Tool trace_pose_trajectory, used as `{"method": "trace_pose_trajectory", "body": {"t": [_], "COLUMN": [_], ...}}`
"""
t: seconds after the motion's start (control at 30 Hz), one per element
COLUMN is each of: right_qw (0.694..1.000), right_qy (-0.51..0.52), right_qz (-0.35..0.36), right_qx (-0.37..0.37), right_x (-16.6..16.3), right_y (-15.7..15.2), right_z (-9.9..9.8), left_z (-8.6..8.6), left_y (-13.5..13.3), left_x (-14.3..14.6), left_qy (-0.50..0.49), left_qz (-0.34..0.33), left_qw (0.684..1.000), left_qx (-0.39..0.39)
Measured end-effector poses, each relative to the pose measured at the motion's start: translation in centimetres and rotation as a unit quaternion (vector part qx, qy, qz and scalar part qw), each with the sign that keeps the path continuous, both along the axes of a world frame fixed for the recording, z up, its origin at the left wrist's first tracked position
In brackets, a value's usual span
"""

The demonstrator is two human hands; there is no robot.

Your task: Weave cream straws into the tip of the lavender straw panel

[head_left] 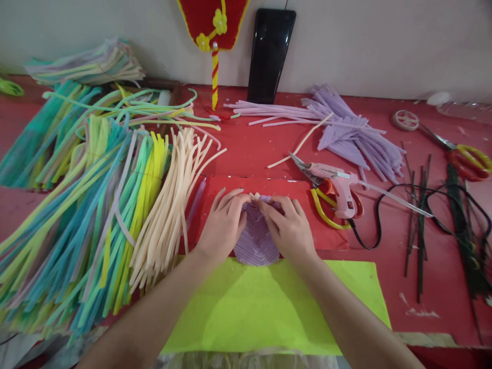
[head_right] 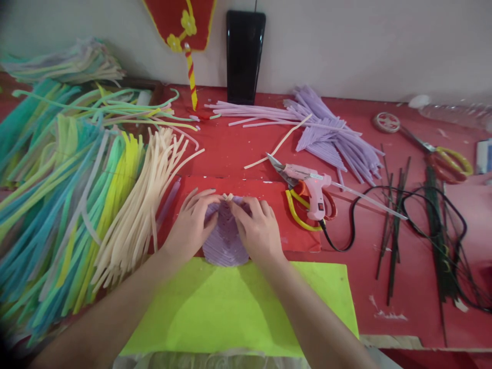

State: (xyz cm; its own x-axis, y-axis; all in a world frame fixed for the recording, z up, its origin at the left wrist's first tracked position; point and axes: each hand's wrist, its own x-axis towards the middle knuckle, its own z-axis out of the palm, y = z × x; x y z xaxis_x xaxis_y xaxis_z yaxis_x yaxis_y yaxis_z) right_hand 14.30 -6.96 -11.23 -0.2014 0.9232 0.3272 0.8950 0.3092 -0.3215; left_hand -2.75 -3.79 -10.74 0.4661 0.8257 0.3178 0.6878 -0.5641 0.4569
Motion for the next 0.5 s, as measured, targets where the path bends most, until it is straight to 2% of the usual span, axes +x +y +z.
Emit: {"method": "trace_pose_trajectory", "body": {"t": [0.33,0.5], "right_qw": [1.0,1.0], "right_qy": [-0.011,-0.008], "right_qz": [-0.008,-0.005], "right_qx": [-0.007,-0.004], "right_x": [-0.18,-0.12], "right_y": [0.0,0.02], "right_z": [0.04,0.05], "left_z": [-0.09,-0.41], "left_y": [0.09,0.14], "left_x": [-0.04,-0.26], "left_qy": [-0.01,-0.044], "left_qz": [-0.004,0.03], "left_qw": [1.0,0.998], "left_qx": [0.003,0.018]}}
